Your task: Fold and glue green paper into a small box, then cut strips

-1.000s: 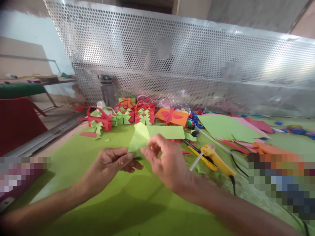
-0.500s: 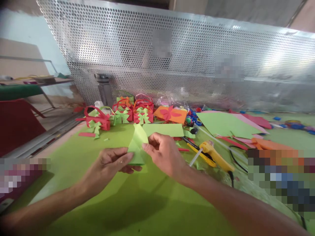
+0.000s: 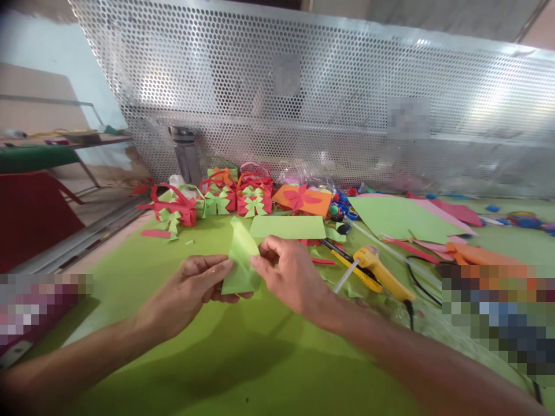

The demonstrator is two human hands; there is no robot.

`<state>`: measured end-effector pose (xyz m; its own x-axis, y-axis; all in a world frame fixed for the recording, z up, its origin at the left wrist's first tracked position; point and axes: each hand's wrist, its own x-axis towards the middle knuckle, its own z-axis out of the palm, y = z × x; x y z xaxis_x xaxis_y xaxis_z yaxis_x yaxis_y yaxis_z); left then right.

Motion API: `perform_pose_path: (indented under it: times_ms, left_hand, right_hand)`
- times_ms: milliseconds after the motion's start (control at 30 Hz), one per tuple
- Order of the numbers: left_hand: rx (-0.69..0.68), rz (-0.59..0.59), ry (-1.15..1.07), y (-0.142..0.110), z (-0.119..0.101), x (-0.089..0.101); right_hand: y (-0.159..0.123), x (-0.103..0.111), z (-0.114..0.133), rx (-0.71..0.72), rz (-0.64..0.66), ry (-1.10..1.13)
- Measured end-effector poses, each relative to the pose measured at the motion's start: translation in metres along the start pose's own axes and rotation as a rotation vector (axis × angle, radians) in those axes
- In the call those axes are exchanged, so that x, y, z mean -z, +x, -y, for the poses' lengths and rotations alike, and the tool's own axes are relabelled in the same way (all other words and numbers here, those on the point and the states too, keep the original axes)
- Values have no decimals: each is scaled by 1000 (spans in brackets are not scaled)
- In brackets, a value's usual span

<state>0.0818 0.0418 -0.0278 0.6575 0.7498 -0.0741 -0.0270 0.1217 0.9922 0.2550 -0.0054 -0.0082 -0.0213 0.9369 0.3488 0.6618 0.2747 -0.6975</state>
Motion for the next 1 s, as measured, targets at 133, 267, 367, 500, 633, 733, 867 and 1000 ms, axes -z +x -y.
perform_pose_path:
  times_ms: [133,267,367,500,633,733,867,1000]
  left_hand:
    - [5,-8,-26,1,-1,-1]
    - [15,-18,12,-1,-4,-4]
    - [22,-49,60,-2,-6,-6]
    - [8,-85,66,-3,-8,-9]
    - [-4,-93,36,-3,-8,-10]
    - [1,-84,25,-4,-7,-11]
    - [28,-77,34,-7,-8,-12]
    - [-56,30,135,-8,-17,-8]
  right_hand:
    - [-1,0,2,19,-28,-68]
    - [-1,0,2,-15,17,-125]
    - [-1,-1,2,-46,57,-164]
    - [-2,-1,3,-37,73,-186]
    - [-2,-4,2,-75,82,-204]
    - [-4,-8,0,-96,73,-208]
    - [-5,-10,-2,-61,11,-224]
    - [1,-6,-8,-112,53,11]
